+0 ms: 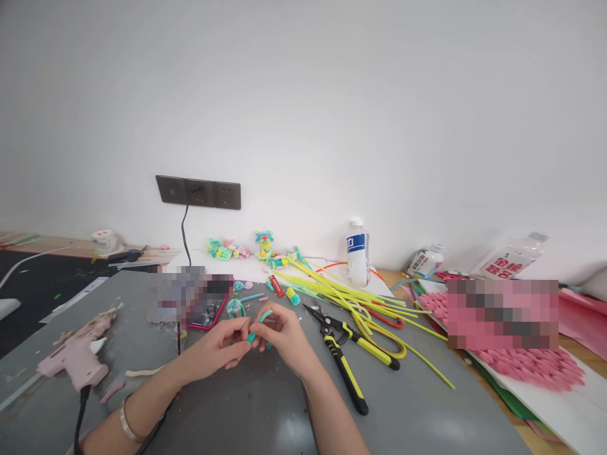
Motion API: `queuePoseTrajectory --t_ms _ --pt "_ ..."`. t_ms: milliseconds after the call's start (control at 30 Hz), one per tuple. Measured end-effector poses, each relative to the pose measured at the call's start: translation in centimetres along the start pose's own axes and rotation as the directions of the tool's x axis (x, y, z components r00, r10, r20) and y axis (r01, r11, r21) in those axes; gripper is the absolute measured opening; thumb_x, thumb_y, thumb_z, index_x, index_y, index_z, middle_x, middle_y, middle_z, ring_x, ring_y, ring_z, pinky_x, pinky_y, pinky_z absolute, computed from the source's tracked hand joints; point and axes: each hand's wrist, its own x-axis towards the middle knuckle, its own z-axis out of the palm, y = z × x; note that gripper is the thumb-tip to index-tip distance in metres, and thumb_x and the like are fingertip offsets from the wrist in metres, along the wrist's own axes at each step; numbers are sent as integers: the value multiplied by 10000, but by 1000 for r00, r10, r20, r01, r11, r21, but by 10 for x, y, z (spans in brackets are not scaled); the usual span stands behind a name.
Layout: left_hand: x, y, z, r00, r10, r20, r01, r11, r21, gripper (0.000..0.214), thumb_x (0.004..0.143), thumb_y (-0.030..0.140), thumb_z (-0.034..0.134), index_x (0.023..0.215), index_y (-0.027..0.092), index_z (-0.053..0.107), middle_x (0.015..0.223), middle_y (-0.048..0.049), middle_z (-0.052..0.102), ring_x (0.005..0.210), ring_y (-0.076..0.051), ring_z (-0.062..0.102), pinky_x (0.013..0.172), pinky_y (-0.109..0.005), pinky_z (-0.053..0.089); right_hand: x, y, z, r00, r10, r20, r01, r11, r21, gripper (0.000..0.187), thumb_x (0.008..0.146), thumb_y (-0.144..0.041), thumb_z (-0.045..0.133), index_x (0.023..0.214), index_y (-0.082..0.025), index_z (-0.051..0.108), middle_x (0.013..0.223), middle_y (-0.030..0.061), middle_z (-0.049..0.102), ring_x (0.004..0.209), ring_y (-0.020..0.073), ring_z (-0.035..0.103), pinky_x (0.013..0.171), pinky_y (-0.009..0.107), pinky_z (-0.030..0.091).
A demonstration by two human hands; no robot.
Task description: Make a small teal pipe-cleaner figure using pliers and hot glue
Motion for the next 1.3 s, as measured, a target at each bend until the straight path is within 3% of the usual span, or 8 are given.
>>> queuePoseTrajectory --t_ms 233,567,767,833,933,1067,1167,1300 --pt "7 2 3 996 4 -95 -17 990 -138 358 791 478 724 837 157 574 803 -47 672 629 -149 652 459 -211 487 -2 -2 0 989 -119 -88 119 993 -5 315 708 -380 841 727 -204 580 626 -47 588 467 100 556 456 225 456" --pt "8 3 0 974 -68 -215 8 963 -270 365 707 460 817 769 126 683 679 -51 710 551 -120 612 434 -186 425 -2 -3 -2 965 -239 -107 233 970 -67 188 722 -302 835 707 -208 673 743 20 638 741 171 619 599 262 533" --pt "7 10 2 963 -32 -269 -42 964 -263 377 689 477 824 718 131 676 622 -45 694 528 -116 590 432 -188 402 0 -3 -2 963 -245 -111 238 968 -74 175 728 -291 825 716 -205 673 737 10 618 661 148 579 559 257 492" --pt "7 11 3 956 -54 -288 -36 954 -297 395 673 488 832 745 126 691 660 -60 713 541 -122 608 434 -190 404 -1 -1 0 925 -346 -158 326 935 -139 167 755 -268 803 701 -211 655 700 2 602 645 150 572 564 266 482" --pt "8 9 4 945 -110 -309 -2 940 -342 472 634 521 846 831 109 726 684 -74 726 501 -114 605 400 -183 360 -5 1 5 757 -612 -228 505 770 -389 132 819 -165 732 737 -233 653 705 12 616 687 170 588 613 292 485" --pt "8 5 6 947 -128 -294 7 924 -382 486 619 557 841 742 104 713 500 -1 620 343 -44 427 356 -177 222 -10 3 11 566 -824 29 600 388 -700 216 852 -46 648 854 -260 682 791 43 681 705 184 613 616 315 496" --pt "9 3 6 950 -93 -299 -42 909 -414 463 617 519 858 581 112 641 456 26 560 338 -19 366 374 -175 216 -10 3 15 503 -839 210 621 181 -762 235 866 -14 613 874 -237 684 787 52 698 681 177 591 590 305 488" --pt "10 6 4 939 -92 -331 -72 889 -452 446 607 482 878 559 110 637 472 26 566 357 -8 361 392 -169 214 -8 0 15 495 -824 276 652 142 -745 261 834 45 621 925 -191 683 821 72 723 745 178 615 658 305 527"
